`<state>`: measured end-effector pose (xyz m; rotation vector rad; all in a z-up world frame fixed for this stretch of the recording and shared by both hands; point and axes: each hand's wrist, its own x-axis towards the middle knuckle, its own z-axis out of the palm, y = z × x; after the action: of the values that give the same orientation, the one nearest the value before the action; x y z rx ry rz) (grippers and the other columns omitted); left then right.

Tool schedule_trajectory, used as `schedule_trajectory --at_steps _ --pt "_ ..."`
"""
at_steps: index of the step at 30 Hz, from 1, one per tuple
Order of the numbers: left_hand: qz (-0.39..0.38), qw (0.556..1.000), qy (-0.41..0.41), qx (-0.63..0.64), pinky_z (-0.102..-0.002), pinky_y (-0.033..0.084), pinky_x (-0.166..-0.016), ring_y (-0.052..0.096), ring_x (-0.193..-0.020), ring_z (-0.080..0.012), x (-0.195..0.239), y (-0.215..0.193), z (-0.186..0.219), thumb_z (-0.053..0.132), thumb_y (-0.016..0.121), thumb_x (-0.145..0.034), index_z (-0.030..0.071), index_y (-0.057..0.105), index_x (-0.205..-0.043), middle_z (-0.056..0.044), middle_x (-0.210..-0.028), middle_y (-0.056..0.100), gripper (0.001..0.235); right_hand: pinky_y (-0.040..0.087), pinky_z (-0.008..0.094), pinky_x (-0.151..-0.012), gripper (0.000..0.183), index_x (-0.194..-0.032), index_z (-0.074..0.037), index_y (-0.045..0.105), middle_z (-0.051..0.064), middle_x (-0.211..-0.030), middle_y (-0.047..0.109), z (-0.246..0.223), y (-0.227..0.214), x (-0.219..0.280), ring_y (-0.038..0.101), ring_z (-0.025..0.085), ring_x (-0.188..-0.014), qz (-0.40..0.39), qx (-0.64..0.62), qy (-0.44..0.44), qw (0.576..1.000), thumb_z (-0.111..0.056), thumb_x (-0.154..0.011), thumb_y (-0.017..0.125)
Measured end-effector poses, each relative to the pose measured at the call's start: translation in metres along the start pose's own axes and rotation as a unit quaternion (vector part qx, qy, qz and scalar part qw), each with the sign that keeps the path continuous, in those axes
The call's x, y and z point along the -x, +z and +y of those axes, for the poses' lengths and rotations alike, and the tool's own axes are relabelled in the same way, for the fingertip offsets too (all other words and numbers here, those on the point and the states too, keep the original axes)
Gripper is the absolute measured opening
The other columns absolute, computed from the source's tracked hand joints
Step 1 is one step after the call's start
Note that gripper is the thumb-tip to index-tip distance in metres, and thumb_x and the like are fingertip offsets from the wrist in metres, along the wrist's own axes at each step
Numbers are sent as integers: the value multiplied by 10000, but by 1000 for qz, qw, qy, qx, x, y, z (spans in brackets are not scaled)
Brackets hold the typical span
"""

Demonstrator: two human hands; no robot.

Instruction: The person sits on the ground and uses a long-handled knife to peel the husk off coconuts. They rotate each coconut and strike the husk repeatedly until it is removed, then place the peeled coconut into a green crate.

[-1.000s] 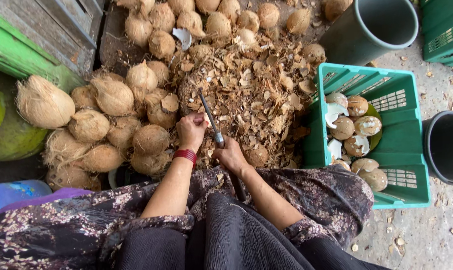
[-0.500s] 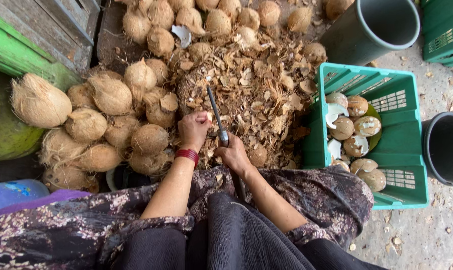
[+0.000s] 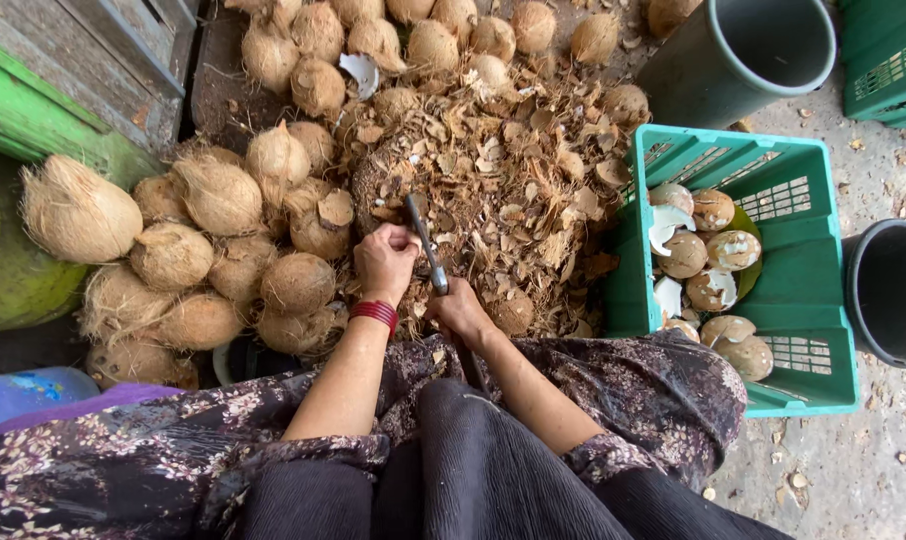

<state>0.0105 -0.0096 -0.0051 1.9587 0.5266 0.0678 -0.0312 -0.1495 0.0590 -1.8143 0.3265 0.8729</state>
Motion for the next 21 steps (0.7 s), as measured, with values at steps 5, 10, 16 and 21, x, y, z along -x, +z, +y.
schedule_trajectory --at_steps 5,10,16,21 --pt "70 993 10 92 -340 601 -784 736 -840 -178 2 -28 0 78 818 -769 90 698 -853 -87 -895 763 147 406 278 -329 101 -795 -10 542 45 -553 522 17 -9 -9 456 128 -360 -38 -86 36 995 12 -816 639" --pt "150 916 -155 338 -342 668 -704 748 -905 -235 -3 -56 33 7 560 -850 69 641 -992 -124 -1085 708 174 410 273 -337 103 -794 -43 543 29 -563 544 36 -14 -19 457 113 -368 -50 -119 3 992 10 -810 630" --pt "10 888 -82 453 -343 683 -741 734 -942 -277 56 -29 155 26 489 -856 22 670 -1068 -171 -1093 695 279 428 289 -347 56 -824 -14 562 44 -569 545 42 -15 -31 473 128 -383 -52 -94 -27 994 -15 -826 618" --pt "-287 898 129 309 -510 515 -1040 460 -1346 -324 120 22 210 189 826 -789 129 129 -1616 -207 -1513 344 1083 426 295 -343 69 -855 -3 564 38 -566 541 36 -20 -32 478 135 -386 -58 -41 -42 997 -41 -841 619"
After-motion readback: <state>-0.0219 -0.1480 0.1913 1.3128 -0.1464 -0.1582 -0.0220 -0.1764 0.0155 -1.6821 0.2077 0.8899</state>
